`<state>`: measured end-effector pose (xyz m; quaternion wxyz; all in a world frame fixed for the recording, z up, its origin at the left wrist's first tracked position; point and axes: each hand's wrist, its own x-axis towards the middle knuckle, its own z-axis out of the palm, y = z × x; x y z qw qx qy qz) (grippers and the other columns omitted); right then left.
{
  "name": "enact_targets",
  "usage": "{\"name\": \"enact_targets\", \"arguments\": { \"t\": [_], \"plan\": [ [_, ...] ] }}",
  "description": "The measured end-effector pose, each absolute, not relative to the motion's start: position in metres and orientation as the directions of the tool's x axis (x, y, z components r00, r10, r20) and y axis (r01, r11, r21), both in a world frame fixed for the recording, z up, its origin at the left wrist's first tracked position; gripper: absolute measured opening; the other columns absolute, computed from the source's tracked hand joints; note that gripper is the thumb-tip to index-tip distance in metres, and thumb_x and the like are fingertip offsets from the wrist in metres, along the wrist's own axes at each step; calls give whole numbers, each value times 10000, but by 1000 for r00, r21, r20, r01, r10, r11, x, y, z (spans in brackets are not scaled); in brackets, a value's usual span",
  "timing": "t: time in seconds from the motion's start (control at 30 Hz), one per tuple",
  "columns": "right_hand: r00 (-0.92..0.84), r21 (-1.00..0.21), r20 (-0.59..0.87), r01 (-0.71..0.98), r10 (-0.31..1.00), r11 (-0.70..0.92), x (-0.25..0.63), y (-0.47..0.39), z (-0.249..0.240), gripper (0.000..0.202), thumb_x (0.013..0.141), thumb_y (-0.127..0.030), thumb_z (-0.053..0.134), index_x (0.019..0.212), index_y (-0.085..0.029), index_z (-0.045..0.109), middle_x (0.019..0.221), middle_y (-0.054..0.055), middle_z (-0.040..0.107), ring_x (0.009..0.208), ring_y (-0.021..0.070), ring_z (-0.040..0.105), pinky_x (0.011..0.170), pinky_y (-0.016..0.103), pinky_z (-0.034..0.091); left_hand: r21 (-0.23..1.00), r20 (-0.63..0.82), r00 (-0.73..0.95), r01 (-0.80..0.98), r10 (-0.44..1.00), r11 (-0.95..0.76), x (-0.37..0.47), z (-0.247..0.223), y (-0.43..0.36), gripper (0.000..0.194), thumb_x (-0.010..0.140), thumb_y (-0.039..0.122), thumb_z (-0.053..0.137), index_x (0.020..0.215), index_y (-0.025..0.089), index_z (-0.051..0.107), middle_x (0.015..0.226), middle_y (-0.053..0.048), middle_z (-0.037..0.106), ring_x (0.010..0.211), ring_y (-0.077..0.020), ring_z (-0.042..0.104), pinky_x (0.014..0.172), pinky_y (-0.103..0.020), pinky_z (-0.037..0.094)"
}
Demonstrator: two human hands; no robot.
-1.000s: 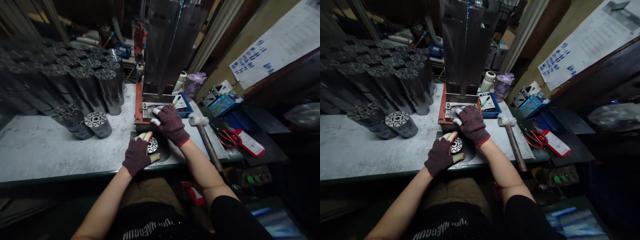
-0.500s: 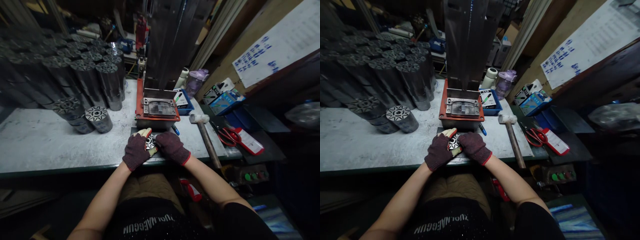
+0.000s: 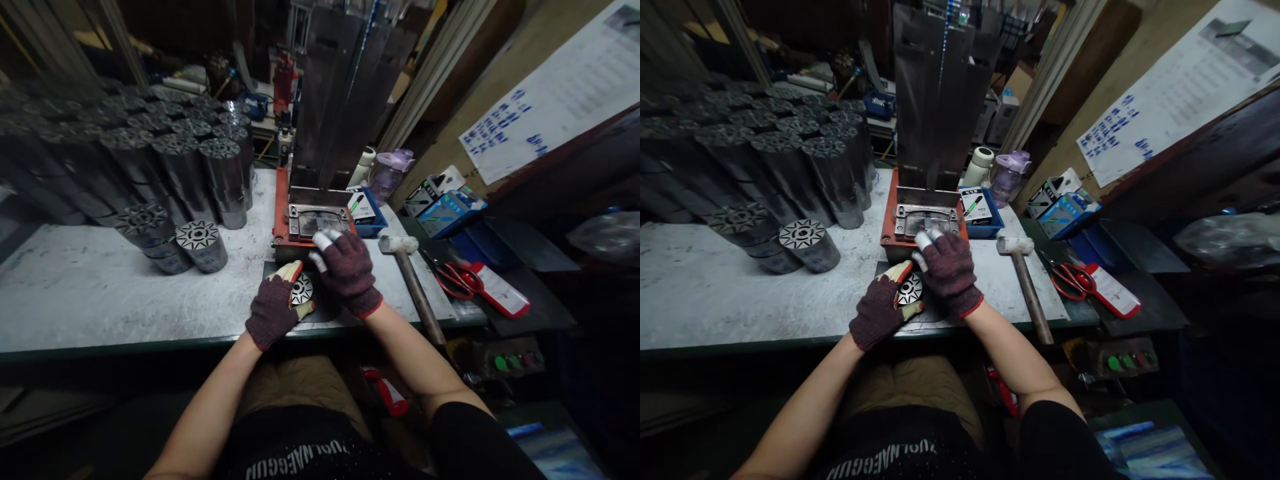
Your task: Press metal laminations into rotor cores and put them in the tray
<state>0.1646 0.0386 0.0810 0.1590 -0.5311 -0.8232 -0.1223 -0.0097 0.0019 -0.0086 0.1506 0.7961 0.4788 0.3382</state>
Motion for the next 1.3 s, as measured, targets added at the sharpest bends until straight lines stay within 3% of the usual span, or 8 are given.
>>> {"name": "enact_targets", "arguments": {
  "t": [0.1,0.3,0.43,0.63,0.77,0.87,1.07,1.3],
  "plan": [
    [-380,42,487,910,786,413,172,62,93,452,989,-372,526,1356,-121,608,1320,163,637,1254,314,500,1112,492,331,551,378,333,669,864,-499,-10,-4,2,766,827,421,710,1501,210,414,1503,-120,509,1395,-307,473,1169,-469,386],
    [-452,33,354,881,819,472,168,72,103,351,980,-295,526,1238,-122,688,1101,156,708,1082,296,571,954,431,424,544,371,337,676,865,-497,-10,-2,3,749,806,429,735,1470,208,468,1476,-127,527,1355,-316,504,1149,-469,400],
    [-421,-121,354,865,835,488,175,35,72,314,1003,-279,478,1189,-186,713,1090,101,747,1020,232,647,891,341,463,555,383,336,661,861,-505,-10,-2,3,725,815,412,733,1461,212,471,1465,-129,535,1344,-307,514,1131,-476,417],
    [-430,-7,-177,900,885,436,161,10,66,284,976,-318,536,1146,-203,732,1092,120,764,997,270,699,792,327,479,569,389,336,645,858,-510,-11,-3,4,695,804,401,742,1431,222,504,1446,-119,547,1329,-298,525,1122,-468,427],
    [-419,87,-288,884,861,460,136,11,89,369,999,-272,462,1290,-171,667,1138,150,744,1025,310,690,786,359,469,564,415,344,629,842,-535,-12,-5,5,729,793,395,750,1445,202,488,1435,-126,555,1320,-295,531,1132,-456,422],
    [-404,87,-187,901,895,424,136,12,92,379,1016,-286,428,1273,-157,675,1126,152,741,998,298,680,803,367,459,536,435,315,662,844,-524,-10,-6,3,741,784,418,763,1436,185,498,1389,-132,590,1278,-300,561,1095,-451,453],
    [-315,95,435,948,844,304,166,49,92,518,1019,-411,444,1407,-90,567,1347,211,614,1255,339,497,1047,465,341,479,440,259,742,860,-469,-6,-4,1,769,784,489,765,1436,184,495,1400,-160,570,1279,-341,551,1070,-495,462],
    [-430,118,428,899,795,423,164,77,96,350,1001,-320,481,1185,-121,703,1096,157,707,1053,294,578,925,409,410,494,418,303,715,856,-494,-4,-2,2,684,835,455,722,1427,190,503,1385,-146,579,1262,-316,564,1072,-468,472]
  ]
}}
